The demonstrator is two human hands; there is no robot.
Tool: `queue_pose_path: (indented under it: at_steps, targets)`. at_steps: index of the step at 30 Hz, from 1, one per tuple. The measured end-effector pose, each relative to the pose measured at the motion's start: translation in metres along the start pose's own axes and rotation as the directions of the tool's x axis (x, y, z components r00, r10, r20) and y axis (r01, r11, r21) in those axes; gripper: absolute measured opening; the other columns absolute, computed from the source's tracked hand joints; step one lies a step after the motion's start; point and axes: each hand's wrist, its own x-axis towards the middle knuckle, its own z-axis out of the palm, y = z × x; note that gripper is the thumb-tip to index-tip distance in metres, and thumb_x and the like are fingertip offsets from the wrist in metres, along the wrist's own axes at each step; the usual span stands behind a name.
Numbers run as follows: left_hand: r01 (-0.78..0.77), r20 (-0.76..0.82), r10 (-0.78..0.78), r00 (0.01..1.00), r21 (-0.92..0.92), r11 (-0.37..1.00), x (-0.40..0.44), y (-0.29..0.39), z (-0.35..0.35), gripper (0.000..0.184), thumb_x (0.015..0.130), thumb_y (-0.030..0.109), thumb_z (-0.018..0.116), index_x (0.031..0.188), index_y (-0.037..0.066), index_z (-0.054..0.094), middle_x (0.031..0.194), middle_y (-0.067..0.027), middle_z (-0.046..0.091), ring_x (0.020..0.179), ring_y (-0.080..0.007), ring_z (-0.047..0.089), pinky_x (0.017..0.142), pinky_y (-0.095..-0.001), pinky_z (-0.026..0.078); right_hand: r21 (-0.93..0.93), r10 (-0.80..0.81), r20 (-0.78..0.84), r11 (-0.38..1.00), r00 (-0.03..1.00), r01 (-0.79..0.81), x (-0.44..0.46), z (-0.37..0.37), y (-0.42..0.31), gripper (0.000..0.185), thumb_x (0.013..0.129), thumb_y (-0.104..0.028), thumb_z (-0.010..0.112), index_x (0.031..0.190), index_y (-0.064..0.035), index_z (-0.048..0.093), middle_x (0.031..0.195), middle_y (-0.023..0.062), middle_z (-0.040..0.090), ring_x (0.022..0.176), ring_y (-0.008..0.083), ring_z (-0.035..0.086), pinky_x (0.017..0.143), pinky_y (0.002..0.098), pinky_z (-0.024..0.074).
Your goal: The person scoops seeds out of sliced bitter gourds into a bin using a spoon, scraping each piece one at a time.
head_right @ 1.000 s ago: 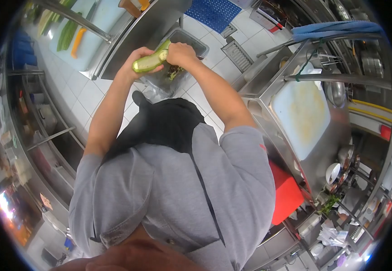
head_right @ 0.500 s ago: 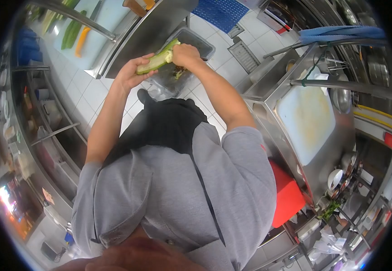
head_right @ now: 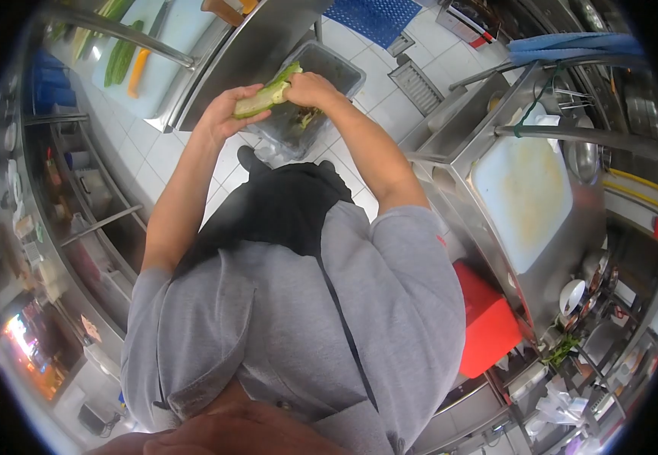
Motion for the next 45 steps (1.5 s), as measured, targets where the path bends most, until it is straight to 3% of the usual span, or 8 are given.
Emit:
queue_pose_path:
  at_steps: [6,20,23,26,36,40,42,45]
  targets:
    - [-0.013,-0.001,0.013,1.0,0.011,1.0,0.006,-0.002,-0.007,0.046,0.087,0.003,0.059,0.132,-0.004,0.052,0.128,-0.0176,0.055,0.115,-0.0319,0.059,0.093,-0.0493,0.057,0.042,0.031,-0.034,0.999,0.999,-0.029,0.004,0.007,-0.003,0.05,0.093,-0.041,0.047,0.111,-0.0006,0.069,0.107,0.0301,0.069,0.105,0.0444,0.065,0.094,0.051,0.0495]
    - [-0.09,-0.133,0.109,0.985,0.143,0.986,0.013,0.003,0.005,0.045,0.087,0.004,0.059,0.131,-0.005,0.056,0.123,-0.0187,0.059,0.104,-0.0301,0.063,0.081,-0.0454,0.062,0.008,-0.009,-0.05,1.0,0.999,0.01,-0.014,0.0,-0.034,0.042,0.09,-0.034,0.052,0.107,-0.0008,0.071,0.109,0.0265,0.07,0.104,0.0416,0.067,0.094,0.0498,0.0522]
    - [-0.074,-0.078,0.093,0.993,0.214,0.974,0.012,0.007,0.009,0.053,0.091,0.005,0.053,0.142,-0.003,0.045,0.132,-0.0188,0.056,0.114,-0.0294,0.061,0.091,-0.0436,0.057,0.021,-0.009,-0.042,1.0,0.999,0.01,-0.014,-0.008,-0.033,0.043,0.089,-0.035,0.055,0.106,-0.0002,0.071,0.108,0.0264,0.07,0.104,0.0414,0.068,0.093,0.0492,0.0525]
    - [-0.099,-0.06,0.118,0.991,0.251,0.963,0.02,0.004,0.012,0.052,0.091,0.005,0.054,0.142,-0.003,0.047,0.128,-0.0182,0.059,0.111,-0.0291,0.063,0.09,-0.0429,0.057,0.036,-0.029,-0.041,0.999,0.999,0.031,-0.017,-0.009,-0.036,0.043,0.087,-0.036,0.057,0.106,-0.001,0.072,0.107,0.0256,0.071,0.103,0.0413,0.068,0.093,0.0488,0.0527]
    - [-0.212,0.025,0.211,0.977,0.227,0.951,0.028,-0.005,0.016,0.052,0.091,0.006,0.055,0.141,-0.006,0.047,0.127,-0.0187,0.062,0.11,-0.0269,0.064,0.094,-0.0415,0.054,0.195,0.0,-0.04,0.981,0.999,0.007,-0.029,-0.012,-0.048,0.039,0.085,-0.038,0.06,0.102,-0.0063,0.076,0.101,0.0235,0.072,0.099,0.0406,0.069,0.091,0.0488,0.0533]
    - [-0.236,-0.006,0.24,0.971,0.136,0.962,0.032,-0.006,0.01,0.048,0.093,0.004,0.056,0.139,-0.006,0.049,0.123,-0.0184,0.063,0.105,-0.0261,0.066,0.091,-0.039,0.055,0.119,-0.027,0.02,0.993,0.999,0.025,-0.041,-0.024,-0.063,0.042,0.086,-0.042,0.059,0.102,-0.0071,0.076,0.097,0.0207,0.073,0.094,0.039,0.07,0.088,0.0484,0.0539]
    - [-0.25,-0.003,0.25,0.968,0.057,0.967,0.036,-0.008,0.009,0.047,0.094,0.003,0.057,0.139,-0.006,0.048,0.122,-0.0185,0.063,0.105,-0.0261,0.067,0.09,-0.0387,0.056,0.054,-0.167,-0.05,0.984,0.985,0.17,-0.048,-0.009,-0.079,0.041,0.086,-0.042,0.059,0.102,-0.0086,0.076,0.094,0.02,0.073,0.091,0.0385,0.071,0.086,0.0485,0.0541]
    - [-0.272,0.072,0.271,0.96,0.001,0.962,0.034,-0.002,0.005,0.048,0.096,0.003,0.055,0.143,-0.004,0.045,0.126,-0.0196,0.062,0.109,-0.0273,0.066,0.093,-0.0388,0.055,0.126,-0.177,-0.131,0.973,0.976,0.193,-0.053,-0.009,-0.08,0.043,0.086,-0.048,0.06,0.101,-0.0101,0.075,0.088,0.0188,0.073,0.086,0.0392,0.07,0.082,0.0502,0.0539]
